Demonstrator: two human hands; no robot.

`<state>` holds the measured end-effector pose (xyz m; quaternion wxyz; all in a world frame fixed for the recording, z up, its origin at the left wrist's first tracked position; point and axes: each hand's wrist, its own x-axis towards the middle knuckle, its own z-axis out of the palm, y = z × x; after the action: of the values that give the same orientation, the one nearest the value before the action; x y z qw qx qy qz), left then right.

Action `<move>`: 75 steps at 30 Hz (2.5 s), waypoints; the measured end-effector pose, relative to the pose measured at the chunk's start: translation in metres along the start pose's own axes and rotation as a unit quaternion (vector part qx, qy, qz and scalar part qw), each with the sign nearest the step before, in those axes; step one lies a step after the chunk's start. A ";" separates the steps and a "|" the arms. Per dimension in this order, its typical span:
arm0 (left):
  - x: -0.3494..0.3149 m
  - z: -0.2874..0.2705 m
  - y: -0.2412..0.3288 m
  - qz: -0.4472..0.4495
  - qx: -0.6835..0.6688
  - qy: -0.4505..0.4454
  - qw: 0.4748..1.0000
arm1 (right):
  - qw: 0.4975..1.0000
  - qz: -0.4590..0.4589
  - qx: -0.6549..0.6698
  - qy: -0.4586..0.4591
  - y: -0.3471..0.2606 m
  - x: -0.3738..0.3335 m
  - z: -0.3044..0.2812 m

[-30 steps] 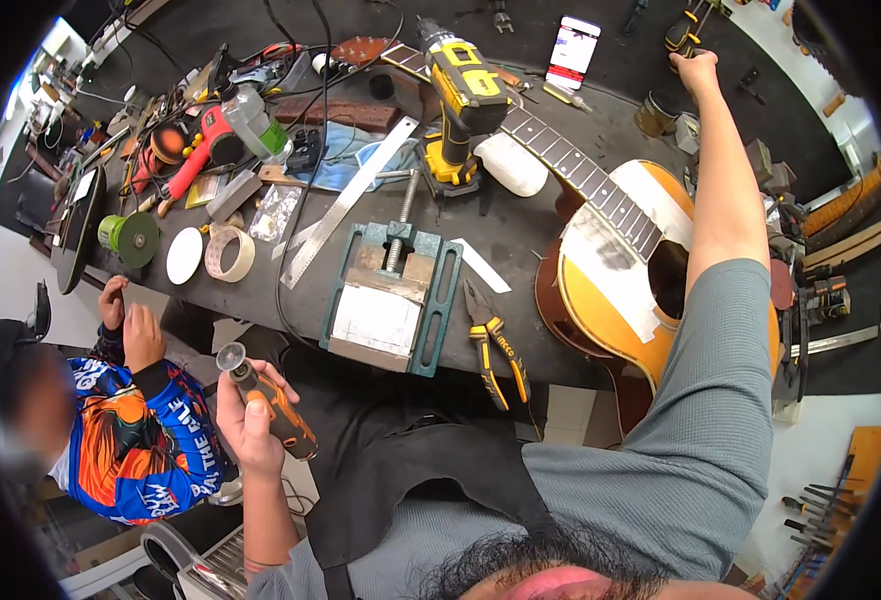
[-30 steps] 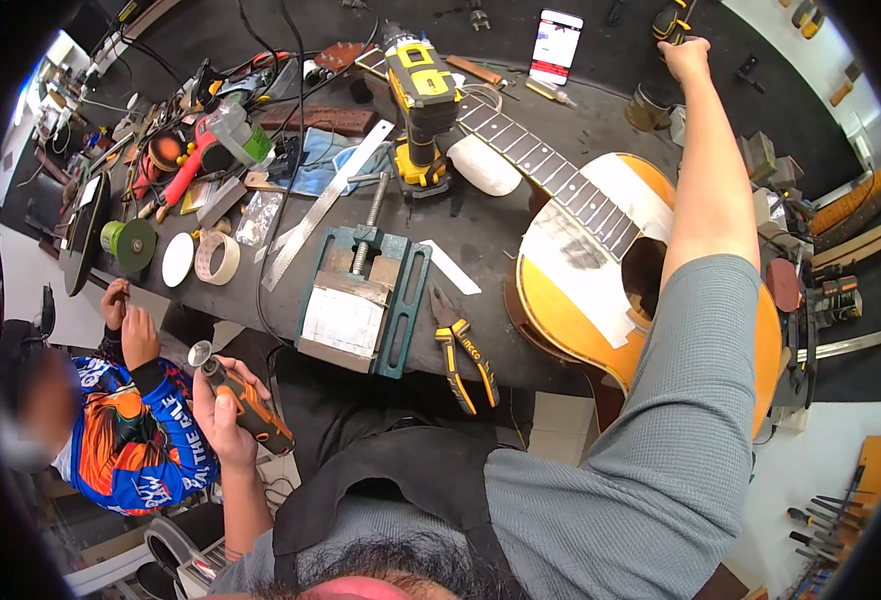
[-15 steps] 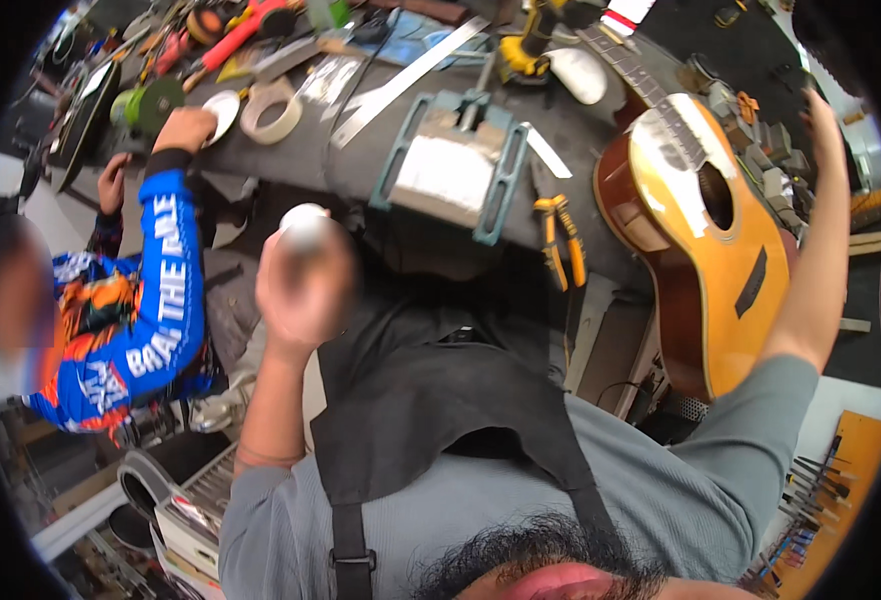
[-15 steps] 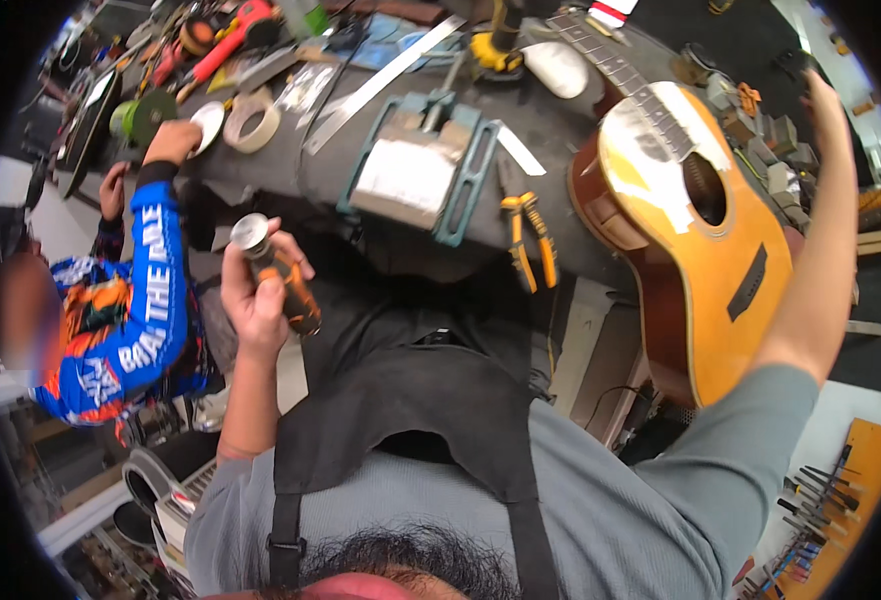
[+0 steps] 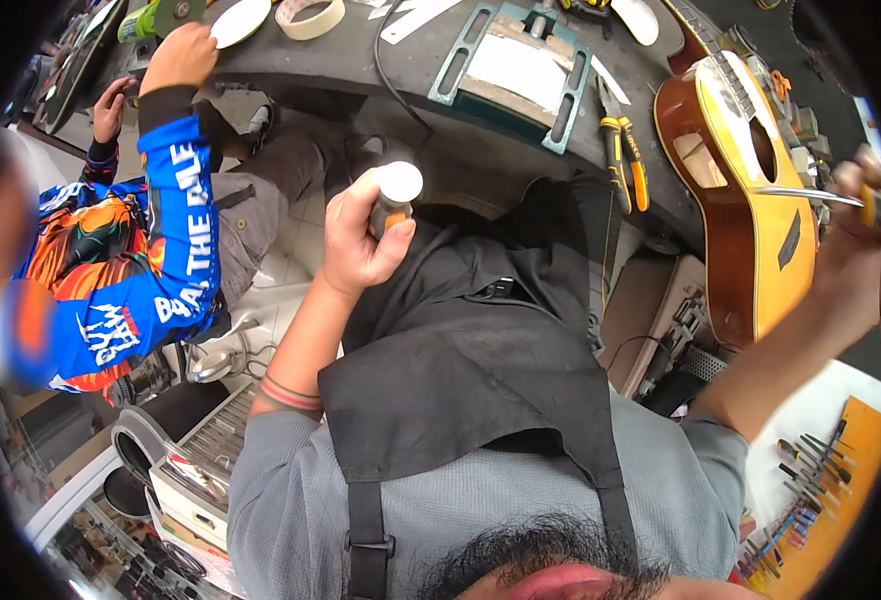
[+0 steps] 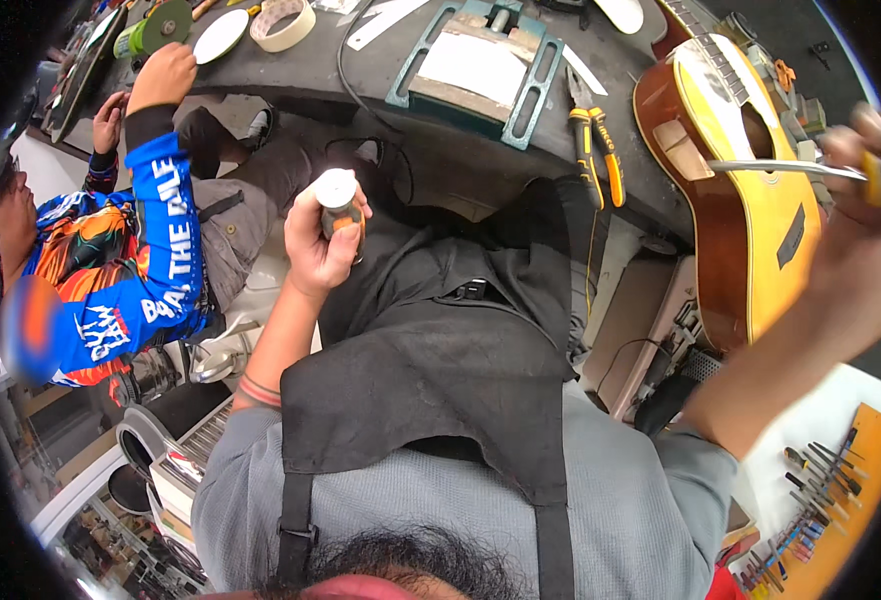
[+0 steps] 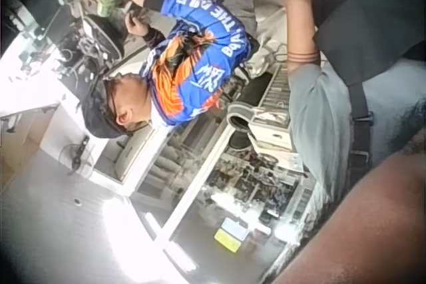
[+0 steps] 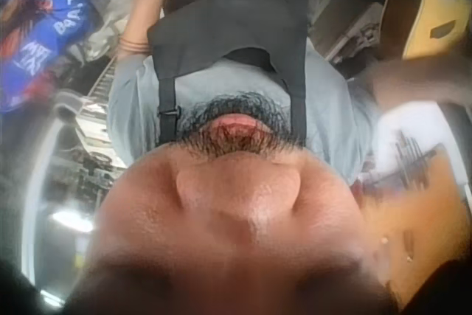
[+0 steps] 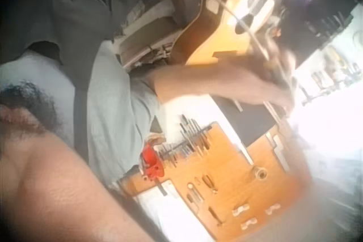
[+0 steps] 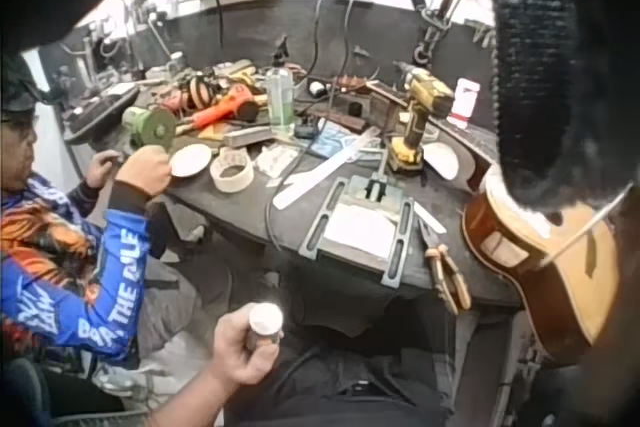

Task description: The person assembles a rotary tool by attaching a small circular grinding disc to the shaft. They use a screwdriver to tighten the disc onto the tool and then test the tool by running it briefly.

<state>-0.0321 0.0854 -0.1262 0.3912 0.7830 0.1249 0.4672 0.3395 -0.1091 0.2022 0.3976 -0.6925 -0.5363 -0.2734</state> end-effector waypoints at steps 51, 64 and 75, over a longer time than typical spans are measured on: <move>0.045 0.023 -0.028 0.048 0.033 -0.001 0.998 | 0.902 0.179 0.392 -0.027 -0.117 -0.071 0.222; 0.040 0.021 -0.013 0.026 0.046 -0.037 0.998 | 0.918 0.167 0.360 -0.018 -0.121 -0.077 0.207; 0.042 0.036 0.005 0.047 0.024 -0.023 0.998 | 0.885 0.194 0.421 -0.050 -0.110 -0.074 0.186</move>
<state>0.0188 0.0876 -0.1050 0.3527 0.8077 0.0896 0.4639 0.2049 0.0208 0.0715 0.6694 -0.5631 -0.4750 0.0955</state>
